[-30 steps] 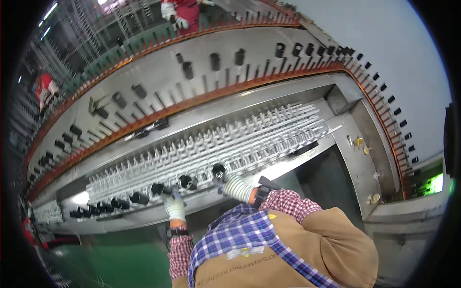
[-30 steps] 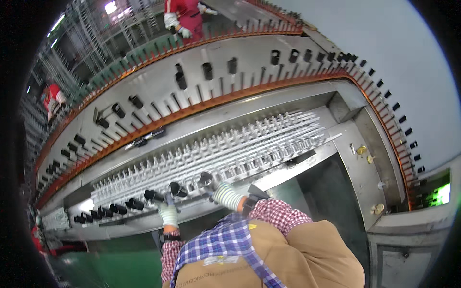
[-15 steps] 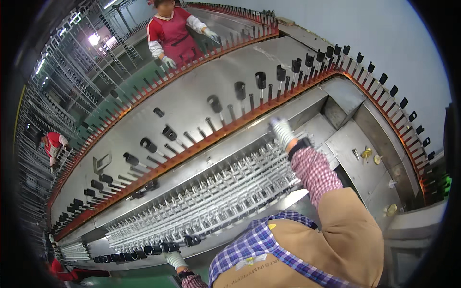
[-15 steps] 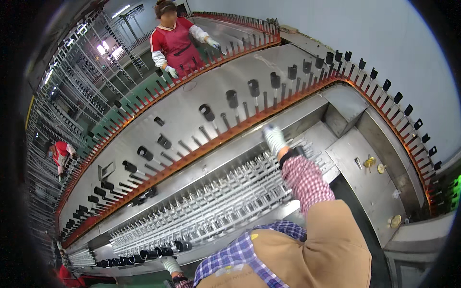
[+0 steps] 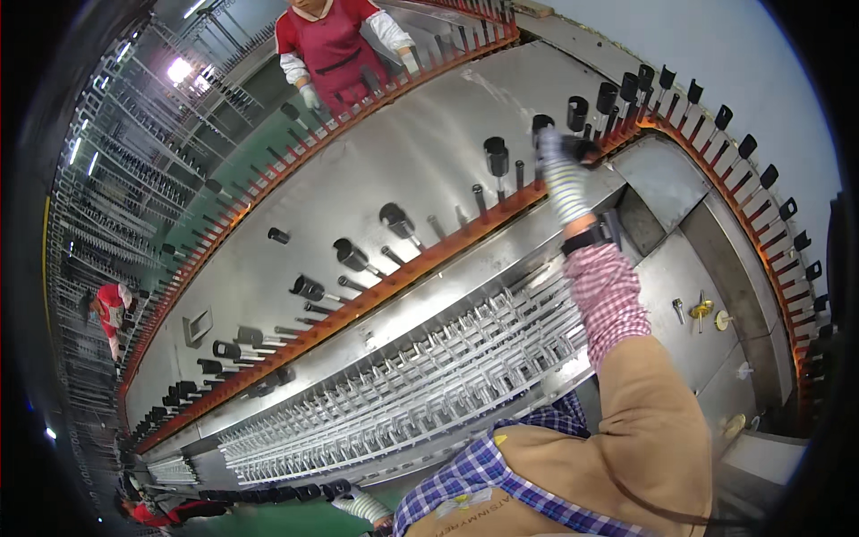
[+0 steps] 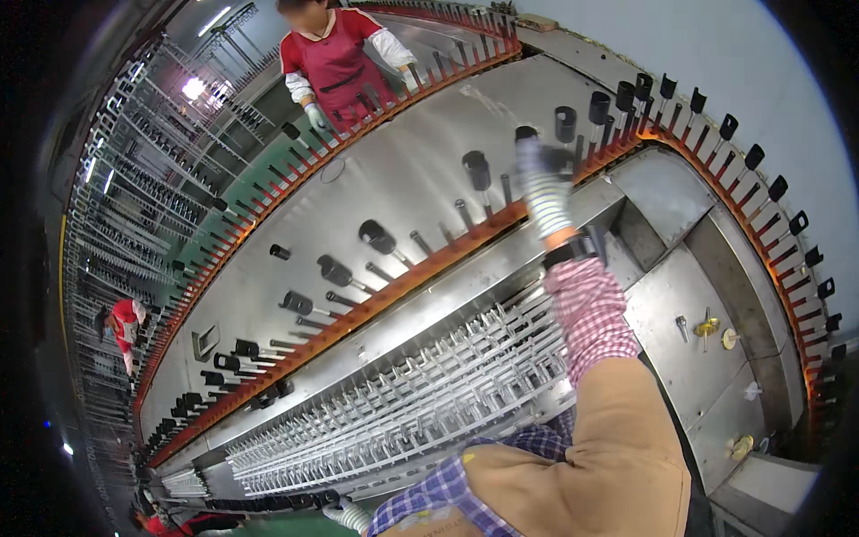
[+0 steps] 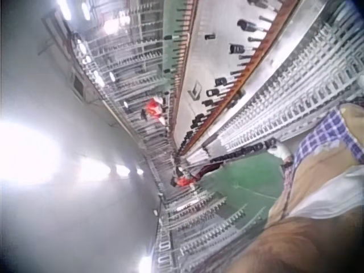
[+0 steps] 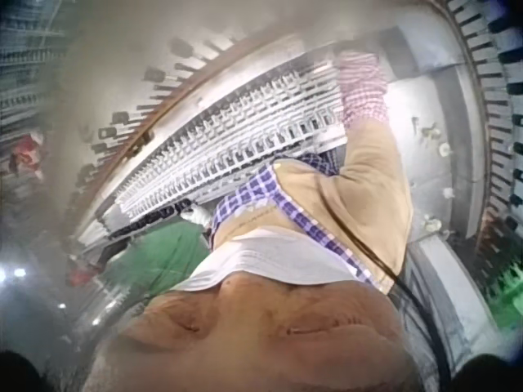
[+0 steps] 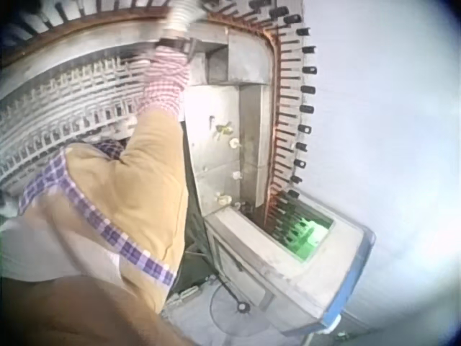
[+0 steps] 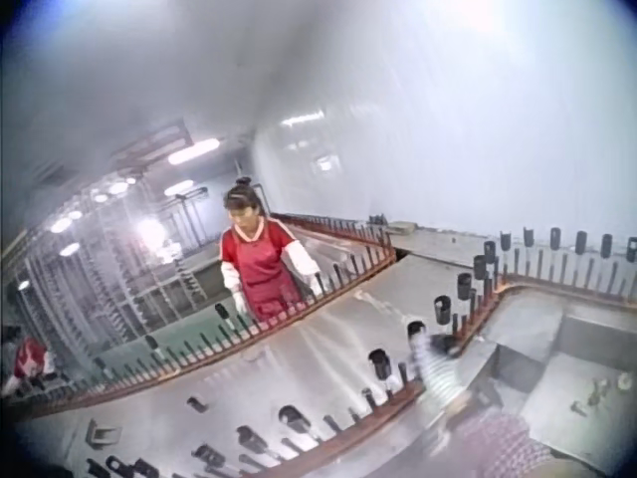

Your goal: The worker picks up black plastic cylindrical components from a lower conveyor and places them onto a rotating upper assembly track.

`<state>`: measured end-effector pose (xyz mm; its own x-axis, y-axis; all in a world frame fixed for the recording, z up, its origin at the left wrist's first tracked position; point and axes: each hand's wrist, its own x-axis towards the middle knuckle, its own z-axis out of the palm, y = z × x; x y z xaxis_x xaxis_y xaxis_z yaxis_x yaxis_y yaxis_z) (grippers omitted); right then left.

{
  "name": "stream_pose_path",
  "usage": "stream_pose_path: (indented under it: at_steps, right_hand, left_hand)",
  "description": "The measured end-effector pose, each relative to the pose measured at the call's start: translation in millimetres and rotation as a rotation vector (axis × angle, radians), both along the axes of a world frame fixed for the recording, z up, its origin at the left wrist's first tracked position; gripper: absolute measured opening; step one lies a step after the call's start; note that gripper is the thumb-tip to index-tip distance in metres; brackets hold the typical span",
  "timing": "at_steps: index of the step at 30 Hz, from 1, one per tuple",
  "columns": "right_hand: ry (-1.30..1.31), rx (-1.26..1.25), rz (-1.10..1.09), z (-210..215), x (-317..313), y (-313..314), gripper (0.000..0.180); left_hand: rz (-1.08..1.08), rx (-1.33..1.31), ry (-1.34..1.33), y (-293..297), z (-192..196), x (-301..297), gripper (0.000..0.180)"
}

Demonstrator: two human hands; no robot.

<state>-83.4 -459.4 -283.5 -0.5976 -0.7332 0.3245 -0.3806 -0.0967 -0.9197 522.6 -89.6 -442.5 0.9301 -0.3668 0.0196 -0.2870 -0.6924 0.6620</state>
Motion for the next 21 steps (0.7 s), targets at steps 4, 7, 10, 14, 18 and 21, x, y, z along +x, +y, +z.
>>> stream_pose_path:
  at_steps: [4, 7, 10, 14, 18, 21]
  right_hand:
    - [-0.488, -0.247, -0.279, -48, -119, -6, 0.029]
    - [-0.081, 0.183, -0.32, -76, -183, -31, 0.03]
    - [0.287, 0.294, -0.284, -90, -166, -44, 0.028]
    - [0.12, -0.131, -0.191, -116, -145, -58, 0.015]
    - [-0.163, -0.475, 0.116, -63, -110, -27, 0.01]
    - [0.296, -0.094, -0.309, -52, -58, -20, 0.025]
  left_hand:
    - [-0.207, -0.395, -0.01, -2, -31, 10, 0.038]
    - [-0.066, -0.571, 0.454, -27, -5, 1, 0.027]
    - [-0.05, -0.721, 0.56, -7, -24, 22, 0.026]
    - [-0.355, -0.415, 0.168, -6, -10, -8, 0.038]
    - [-0.573, -0.095, 0.08, -40, 63, -50, 0.042]
    - [-0.433, -0.292, 0.386, -15, 39, -26, 0.028]
